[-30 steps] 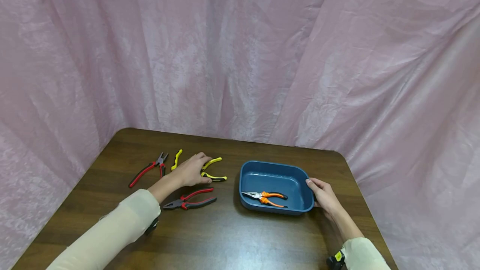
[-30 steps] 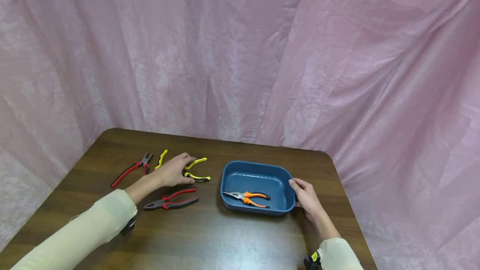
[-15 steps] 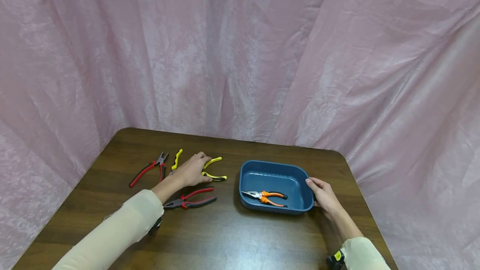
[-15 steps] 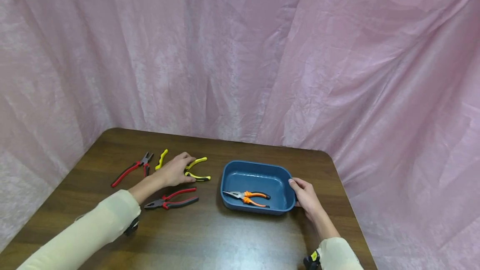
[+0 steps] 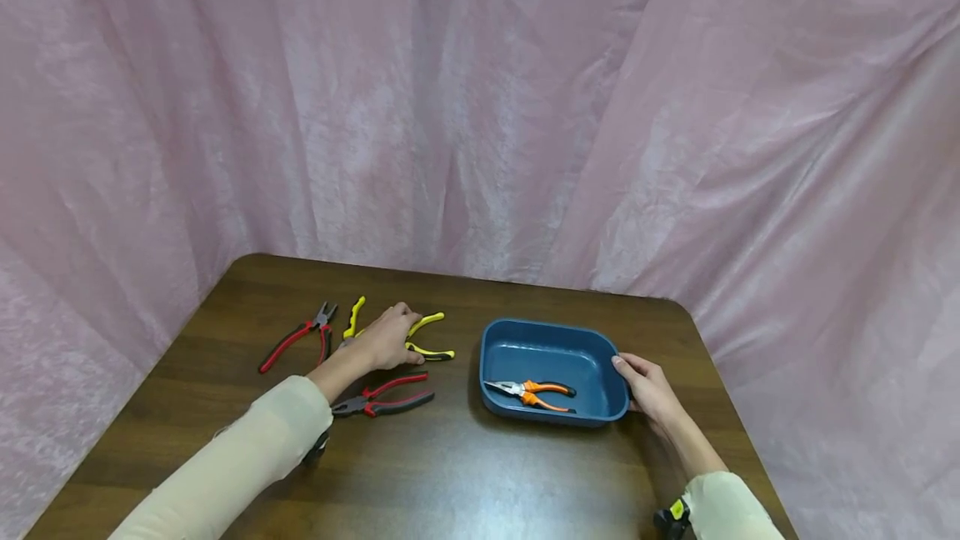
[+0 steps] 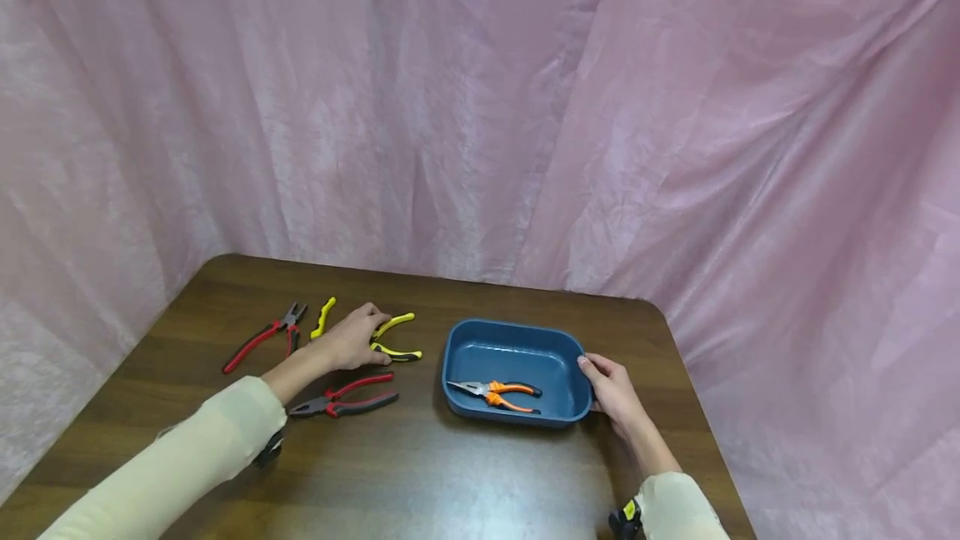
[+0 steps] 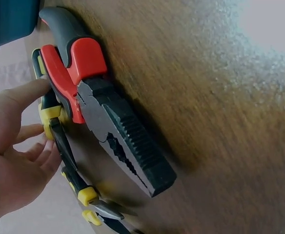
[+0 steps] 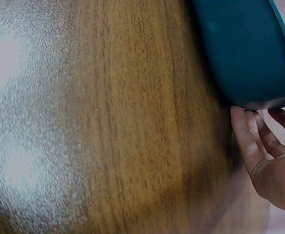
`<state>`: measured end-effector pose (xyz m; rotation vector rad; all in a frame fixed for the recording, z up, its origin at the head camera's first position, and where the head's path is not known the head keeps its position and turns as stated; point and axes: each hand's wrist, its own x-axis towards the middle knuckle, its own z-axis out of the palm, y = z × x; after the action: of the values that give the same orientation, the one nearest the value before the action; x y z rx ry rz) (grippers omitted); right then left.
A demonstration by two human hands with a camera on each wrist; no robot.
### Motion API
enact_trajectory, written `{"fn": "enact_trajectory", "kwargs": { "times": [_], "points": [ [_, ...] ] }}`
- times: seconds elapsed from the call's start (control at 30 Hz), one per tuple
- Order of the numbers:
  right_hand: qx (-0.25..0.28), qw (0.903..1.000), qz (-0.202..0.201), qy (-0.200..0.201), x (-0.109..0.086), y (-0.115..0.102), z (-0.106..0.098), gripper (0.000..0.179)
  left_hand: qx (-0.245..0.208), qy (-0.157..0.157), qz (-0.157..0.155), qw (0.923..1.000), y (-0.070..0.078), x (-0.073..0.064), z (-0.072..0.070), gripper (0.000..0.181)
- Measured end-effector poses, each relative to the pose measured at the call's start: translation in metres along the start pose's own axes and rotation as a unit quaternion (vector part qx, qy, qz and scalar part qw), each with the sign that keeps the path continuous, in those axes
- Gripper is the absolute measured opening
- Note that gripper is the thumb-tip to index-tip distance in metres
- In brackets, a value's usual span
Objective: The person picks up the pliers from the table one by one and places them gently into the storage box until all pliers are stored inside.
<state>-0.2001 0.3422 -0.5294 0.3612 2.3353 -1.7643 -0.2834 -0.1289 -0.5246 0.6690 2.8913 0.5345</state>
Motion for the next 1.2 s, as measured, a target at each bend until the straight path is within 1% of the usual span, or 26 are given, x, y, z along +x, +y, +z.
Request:
{"fn": "enact_trajectory", "kwargs": {
  "times": [0.1,0.2,0.3,0.5,0.67,0.83,0.9,1.0,1.2],
  "points": [
    [-0.002,1.0,0.004,0.002,0.0,0.001,-0.001,0.062,-0.005,-0.013,-0.003,0.9999,0.0,0.001,0.0,0.079],
    [0.001,0.9999,-0.001,0.013,0.001,0.001,-0.004,0.061,-0.018,-0.006,-0.01,0.9998,0.001,0.005,0.001,0.076],
    [-0.003,0.9999,-0.005,0.015,0.0,0.003,-0.007,0.062,-0.027,-0.002,-0.016,0.9995,0.001,0.007,0.004,0.074],
    [0.006,0.9997,0.004,0.021,-0.004,0.008,-0.008,0.062,-0.036,-0.013,-0.009,0.9992,0.002,0.009,0.006,0.072],
    [0.008,0.9997,-0.007,0.023,-0.002,0.007,-0.006,0.063,-0.033,-0.012,-0.025,0.9991,-0.001,0.012,0.008,0.071],
    [0.004,0.9997,-0.005,0.023,-0.001,0.006,-0.004,0.062,-0.04,-0.012,-0.017,0.999,-0.003,0.015,0.009,0.069],
    [0.006,0.9997,-0.006,0.023,-0.001,0.005,-0.003,0.062,-0.044,-0.008,-0.014,0.9989,-0.004,0.016,0.009,0.067],
    [0.013,0.9996,-0.006,0.024,-0.001,0.006,0.0,0.06,-0.046,-0.004,-0.014,0.9988,-0.006,0.015,0.01,0.063],
    [0.009,0.9997,0.002,0.023,-0.004,0.008,-0.001,0.063,-0.049,0.008,0.001,0.9988,-0.008,0.014,0.012,0.058]
  ]
}}
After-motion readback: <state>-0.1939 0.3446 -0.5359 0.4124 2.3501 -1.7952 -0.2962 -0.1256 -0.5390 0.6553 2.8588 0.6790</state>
